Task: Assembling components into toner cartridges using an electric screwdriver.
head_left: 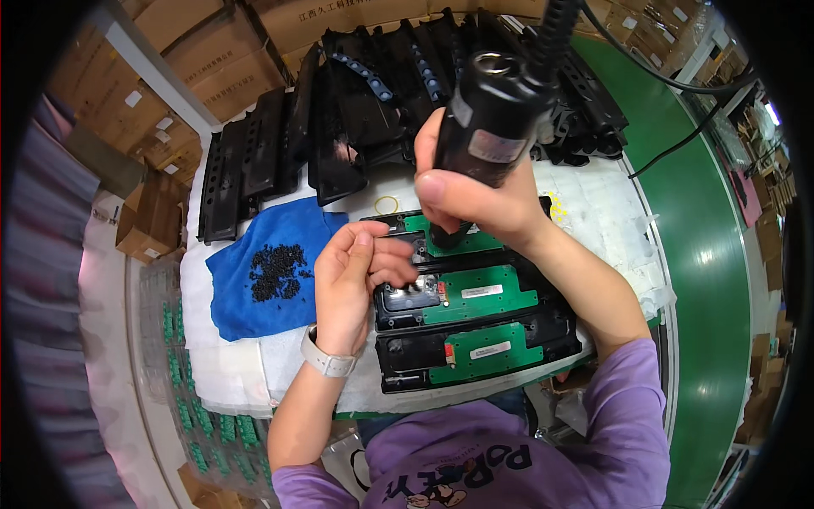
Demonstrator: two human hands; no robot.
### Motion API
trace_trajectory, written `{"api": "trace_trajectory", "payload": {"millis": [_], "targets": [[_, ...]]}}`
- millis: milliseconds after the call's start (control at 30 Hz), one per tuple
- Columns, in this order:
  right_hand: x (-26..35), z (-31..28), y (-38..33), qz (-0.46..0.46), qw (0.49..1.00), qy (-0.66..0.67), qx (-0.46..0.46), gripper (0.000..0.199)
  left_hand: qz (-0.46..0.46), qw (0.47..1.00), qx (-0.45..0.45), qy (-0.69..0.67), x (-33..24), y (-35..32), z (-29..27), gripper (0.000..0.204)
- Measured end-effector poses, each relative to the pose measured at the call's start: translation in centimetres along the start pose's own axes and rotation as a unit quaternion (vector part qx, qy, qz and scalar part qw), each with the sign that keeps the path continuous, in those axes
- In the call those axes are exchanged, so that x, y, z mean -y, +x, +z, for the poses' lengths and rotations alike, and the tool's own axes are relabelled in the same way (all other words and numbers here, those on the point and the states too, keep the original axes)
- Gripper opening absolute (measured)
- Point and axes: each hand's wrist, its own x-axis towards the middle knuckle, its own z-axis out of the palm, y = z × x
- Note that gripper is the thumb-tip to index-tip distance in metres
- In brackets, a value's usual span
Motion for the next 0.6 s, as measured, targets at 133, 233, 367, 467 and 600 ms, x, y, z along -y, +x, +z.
{"api": "trace_trajectory", "payload": {"millis": [133,233,367,467,600], "targets": [[0.1,0.4,0.1,-0.008,1.000,-0.011,0.005,0.016,-0.017,0.999,0.023,0.045,0.1,0.1,-0.1,0.021],[-0.1,0.7,-0.1,-0.020,1.000,-0.016,0.001,0.017,-0.029,0.999,0.010,0.034,0.2,0.0,0.0,0.017],[0.3,0.9,-0.4,-0.015,0.999,-0.050,0.007,0.021,-0.004,1.000,-0.016,0.020,0.5,0.1,0.7,0.011],[0.4,0.0,-0.5,-0.050,0.998,-0.023,0.015,0.022,0.007,0.998,-0.033,0.054,0.7,0.2,1.1,0.009],[2.4,-1.7,0.2,-0.094,0.986,0.132,0.031,0.030,0.001,0.998,0.007,0.056,0.3,-0.2,0.6,0.013]]}}
